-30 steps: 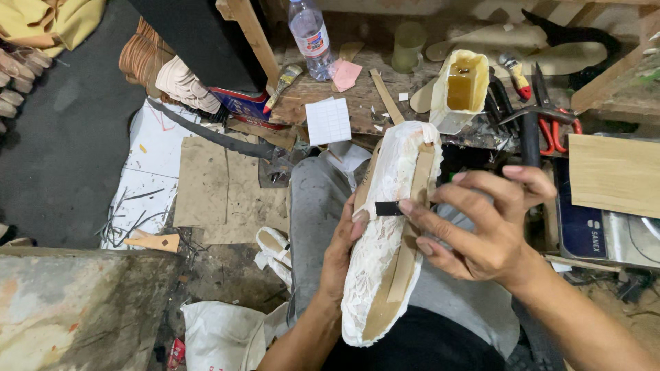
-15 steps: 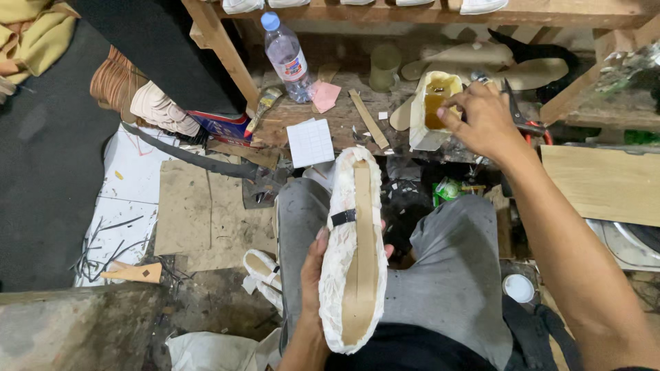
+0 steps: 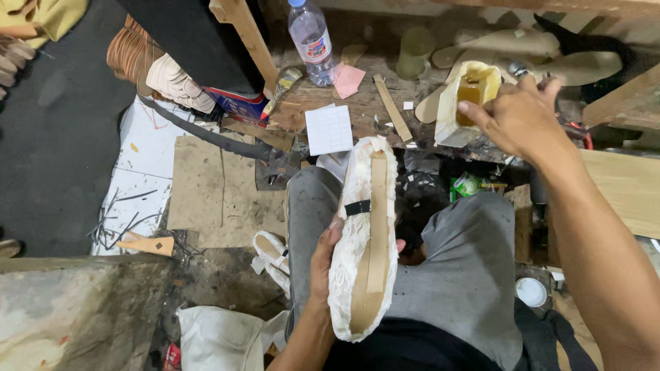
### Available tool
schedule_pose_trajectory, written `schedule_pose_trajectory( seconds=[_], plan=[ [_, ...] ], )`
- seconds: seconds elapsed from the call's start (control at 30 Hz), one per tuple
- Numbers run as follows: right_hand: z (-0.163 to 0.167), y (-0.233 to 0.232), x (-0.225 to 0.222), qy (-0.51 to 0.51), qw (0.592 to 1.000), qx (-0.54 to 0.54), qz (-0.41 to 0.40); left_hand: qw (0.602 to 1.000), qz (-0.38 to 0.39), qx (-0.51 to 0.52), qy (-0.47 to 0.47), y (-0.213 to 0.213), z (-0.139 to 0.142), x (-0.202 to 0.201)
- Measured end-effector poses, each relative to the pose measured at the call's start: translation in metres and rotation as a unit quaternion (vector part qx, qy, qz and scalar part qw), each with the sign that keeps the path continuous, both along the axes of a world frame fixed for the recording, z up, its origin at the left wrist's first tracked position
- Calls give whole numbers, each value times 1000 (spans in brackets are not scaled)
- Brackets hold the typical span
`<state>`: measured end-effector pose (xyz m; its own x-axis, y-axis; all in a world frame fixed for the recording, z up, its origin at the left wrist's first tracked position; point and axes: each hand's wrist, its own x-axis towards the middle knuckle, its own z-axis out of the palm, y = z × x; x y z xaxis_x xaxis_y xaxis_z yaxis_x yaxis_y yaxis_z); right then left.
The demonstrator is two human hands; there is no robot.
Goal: The person holds a fabric-covered shoe upper on their lap, applies glue from a container on the bench, and presses a cardboard stiffener strip along the inside heel of the upper. They smooth and press the strip repeatedly, then place the finished upper on a shelf rack with other completed uppers.
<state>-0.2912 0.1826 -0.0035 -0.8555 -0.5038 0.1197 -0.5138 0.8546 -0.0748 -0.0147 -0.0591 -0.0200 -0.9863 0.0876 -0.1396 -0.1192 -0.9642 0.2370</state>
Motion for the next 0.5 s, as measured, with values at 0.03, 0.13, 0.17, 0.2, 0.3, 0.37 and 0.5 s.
schedule_pose_trajectory(
  seconds=[0.03,0.13,0.17,0.2,0.3,0.37,0.5],
  plan=[
    [11,0,19,-23,997,-70,4,1000,-7,5,12,0,-2,-2],
    [38,-2,95,-14,933,-339,122,997,-29,68,7,5,-2,-7],
    [40,-10,121,12,918,-368,145,999,-21,35,16,8,0,-8],
    [42,-17,143,40,902,-397,167,1000,-15,1,26,11,3,-8],
    [41,-35,183,97,905,-364,200,999,-19,11,44,20,17,-5],
    [44,-34,201,79,908,-346,221,999,-12,-31,28,26,27,-2],
    [51,-27,218,115,919,-306,220,987,21,-158,-6,32,41,7]
  ],
)
